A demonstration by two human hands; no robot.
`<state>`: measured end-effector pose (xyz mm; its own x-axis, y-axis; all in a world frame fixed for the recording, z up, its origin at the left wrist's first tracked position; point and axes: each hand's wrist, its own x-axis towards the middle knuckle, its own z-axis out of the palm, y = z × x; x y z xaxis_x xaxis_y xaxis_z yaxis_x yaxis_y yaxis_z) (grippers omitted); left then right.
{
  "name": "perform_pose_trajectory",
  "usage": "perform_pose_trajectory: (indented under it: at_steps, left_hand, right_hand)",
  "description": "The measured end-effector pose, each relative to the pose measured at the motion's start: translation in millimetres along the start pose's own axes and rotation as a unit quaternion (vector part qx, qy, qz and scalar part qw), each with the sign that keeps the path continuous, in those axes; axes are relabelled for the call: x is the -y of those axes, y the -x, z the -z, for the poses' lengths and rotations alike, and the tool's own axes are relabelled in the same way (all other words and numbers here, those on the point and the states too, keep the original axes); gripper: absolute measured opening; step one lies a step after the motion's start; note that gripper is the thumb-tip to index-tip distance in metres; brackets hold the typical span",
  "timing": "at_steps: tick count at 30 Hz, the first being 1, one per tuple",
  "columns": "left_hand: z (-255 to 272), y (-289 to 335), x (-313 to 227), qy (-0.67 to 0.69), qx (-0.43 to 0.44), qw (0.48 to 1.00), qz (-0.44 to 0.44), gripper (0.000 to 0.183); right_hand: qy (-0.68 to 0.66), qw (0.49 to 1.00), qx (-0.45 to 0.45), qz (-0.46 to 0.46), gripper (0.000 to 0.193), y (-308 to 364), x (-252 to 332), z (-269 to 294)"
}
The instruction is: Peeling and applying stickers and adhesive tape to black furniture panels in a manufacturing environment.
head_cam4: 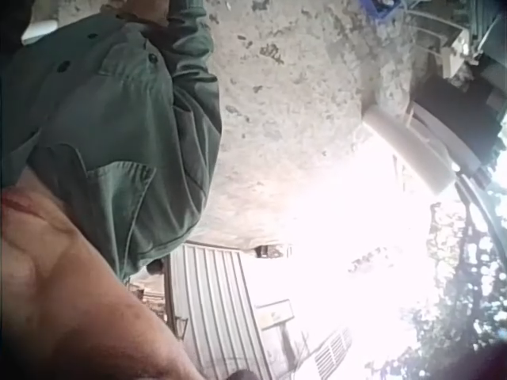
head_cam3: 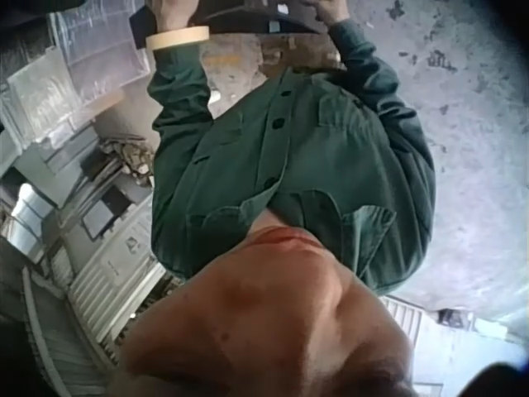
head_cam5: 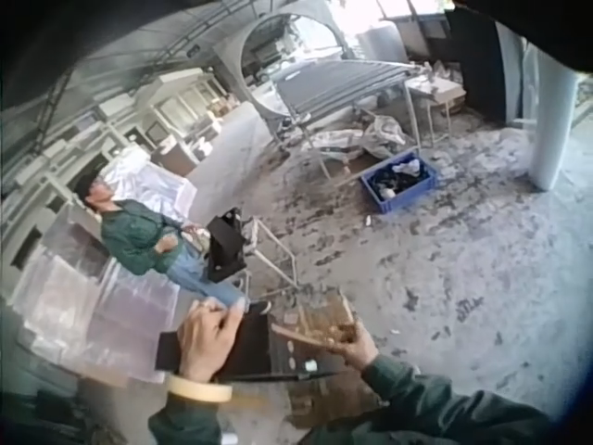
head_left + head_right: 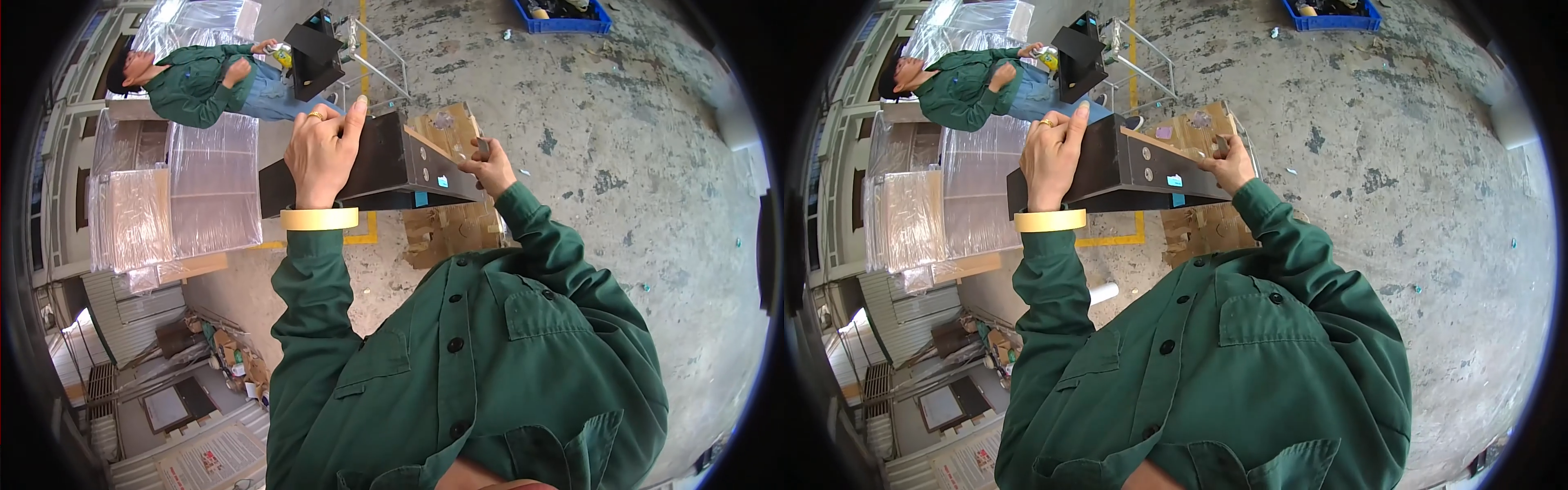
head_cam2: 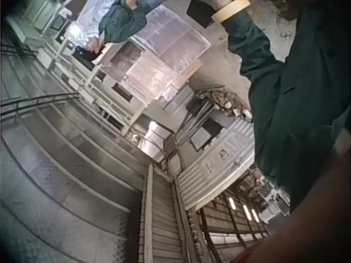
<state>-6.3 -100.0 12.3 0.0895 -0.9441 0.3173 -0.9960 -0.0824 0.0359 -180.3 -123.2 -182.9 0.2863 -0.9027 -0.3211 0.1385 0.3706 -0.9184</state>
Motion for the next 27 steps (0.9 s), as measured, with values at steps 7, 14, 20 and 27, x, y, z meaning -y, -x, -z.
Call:
perform_pose_trajectory:
  at_steps: [7,14,20,27]
  left_hand:
    - [0,-1,0,-0.004,0.003,1.000,-0.006,0.054]
    - [1,-1,-1,-0.012,0.006,1.000,-0.002,0.054]
    - [0,-1,-1,-0.017,0.005,1.000,-0.004,0.054]
    - [0,-1,0,-0.017,0.009,1.000,-0.001,0.054]
  right_hand:
    - [-0.138,0.981,0.072,-0.117,0.020,10,3,21]
    - [-0.006,0.994,0.072,-0.079,0.023,20,5,23]
    - [-0.082,0.992,0.070,-0.065,0.030,34,13,17]
    - [-0.243,0.954,0.161,-0.065,0.019,39,6,5]
